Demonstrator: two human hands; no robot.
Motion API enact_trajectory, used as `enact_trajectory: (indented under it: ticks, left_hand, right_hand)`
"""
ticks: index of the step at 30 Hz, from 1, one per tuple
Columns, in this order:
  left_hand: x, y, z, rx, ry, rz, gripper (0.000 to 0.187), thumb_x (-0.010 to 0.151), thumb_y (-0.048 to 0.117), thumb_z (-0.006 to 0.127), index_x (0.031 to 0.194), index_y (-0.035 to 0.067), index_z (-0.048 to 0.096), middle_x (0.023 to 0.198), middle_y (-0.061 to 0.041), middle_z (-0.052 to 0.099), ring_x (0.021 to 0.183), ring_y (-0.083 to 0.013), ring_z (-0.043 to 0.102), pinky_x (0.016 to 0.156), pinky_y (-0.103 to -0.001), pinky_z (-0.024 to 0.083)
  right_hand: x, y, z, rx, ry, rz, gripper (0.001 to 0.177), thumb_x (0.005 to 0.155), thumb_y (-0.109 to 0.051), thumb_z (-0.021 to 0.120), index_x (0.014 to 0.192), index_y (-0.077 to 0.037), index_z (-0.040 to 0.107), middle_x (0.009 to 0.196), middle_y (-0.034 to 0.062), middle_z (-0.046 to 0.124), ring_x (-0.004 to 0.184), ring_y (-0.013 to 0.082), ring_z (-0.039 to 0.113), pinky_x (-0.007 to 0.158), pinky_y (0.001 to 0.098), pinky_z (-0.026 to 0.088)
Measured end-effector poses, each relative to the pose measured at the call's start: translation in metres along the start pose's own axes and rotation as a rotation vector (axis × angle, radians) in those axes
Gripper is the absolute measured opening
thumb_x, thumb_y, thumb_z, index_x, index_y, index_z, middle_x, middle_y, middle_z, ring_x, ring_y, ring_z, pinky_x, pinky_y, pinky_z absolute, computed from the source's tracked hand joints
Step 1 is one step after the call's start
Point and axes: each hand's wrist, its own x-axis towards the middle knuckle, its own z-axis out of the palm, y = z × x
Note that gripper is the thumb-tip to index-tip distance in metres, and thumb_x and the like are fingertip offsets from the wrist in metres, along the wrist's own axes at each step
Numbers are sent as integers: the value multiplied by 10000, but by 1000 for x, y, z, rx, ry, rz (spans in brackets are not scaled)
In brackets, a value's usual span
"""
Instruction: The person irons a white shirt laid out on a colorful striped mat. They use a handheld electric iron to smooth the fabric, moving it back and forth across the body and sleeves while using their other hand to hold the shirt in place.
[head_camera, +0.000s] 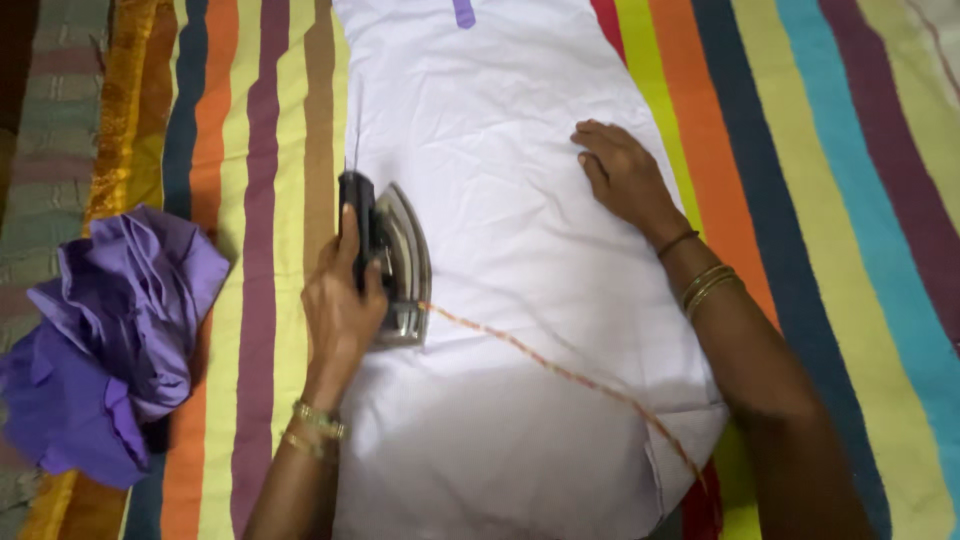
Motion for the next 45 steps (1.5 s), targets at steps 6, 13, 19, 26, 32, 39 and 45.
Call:
enact_trajectory:
  ticks: [6, 13, 19, 26, 32, 39, 45]
  left_hand:
    - [-6, 2, -6, -13, 29, 30, 749, 841, 11, 691, 1552, 84, 471, 1292, -285, 651, 1069, -438, 677, 910, -464, 545]
    - [79, -28, 31, 23, 14, -46, 747, 856, 35, 707, 1561, 141, 484, 1199, -243, 679, 1023, -438, 679, 878, -493, 535]
    - [188, -61, 87, 173, 142, -60, 746, 817, 119, 748, 1522, 134, 505, 1145, -251, 677, 947, -437, 697, 819, -514, 558]
    - [246, -95, 117, 138, 148, -72, 703, 852, 142, 734, 1519, 140, 513, 1148, -203, 735, 977, -392, 727, 886, -499, 565]
    - [215, -80, 106, 152, 269, 67, 714, 804, 107, 749, 1483, 70, 528, 1191, -250, 713, 944, -440, 711, 853, -515, 552]
    - [96, -17, 45, -10, 100, 60, 705, 884, 79, 747, 1545, 113, 503, 1217, -282, 694, 1066, -435, 692, 927, -473, 545]
    - [16, 27, 12, -178, -97, -161, 632, 895, 50, 732, 1494, 142, 550, 1151, -167, 751, 956, -245, 749, 858, -355, 595]
  right_hand:
    - [-1, -10, -5, -51, -19, -17, 221, 991, -38, 667, 1203, 19, 693, 1319, 188, 687, 1268, 354, 630, 1135, 435, 473]
    - [-5, -18, -12, -39, -31, 9, 238, 988, -26, 661, 1222, 14, 688, 1333, 188, 671, 1296, 359, 609, 1132, 434, 476]
    - [-5, -15, -8, -36, 19, -28, 233, 978, -23, 671, 1208, 5, 692, 1327, 176, 669, 1277, 353, 609, 1127, 434, 479]
    - [1, -2, 0, 12, 31, -26, 203, 969, -3, 660, 1169, 1, 697, 1284, 154, 686, 1249, 328, 634, 1112, 427, 497]
    - [7, 4, 0, 119, 36, 13, 180, 950, 15, 651, 1123, 3, 702, 1238, 165, 696, 1201, 336, 647, 1033, 403, 524]
    - [6, 15, -6, -150, 146, 50, 150, 908, -49, 712, 1044, 12, 705, 1156, 167, 709, 1149, 333, 643, 1055, 520, 409]
    - [2, 24, -9, -239, 142, 66, 175, 942, -86, 716, 1092, 2, 697, 1215, 165, 687, 1209, 337, 628, 1045, 509, 411]
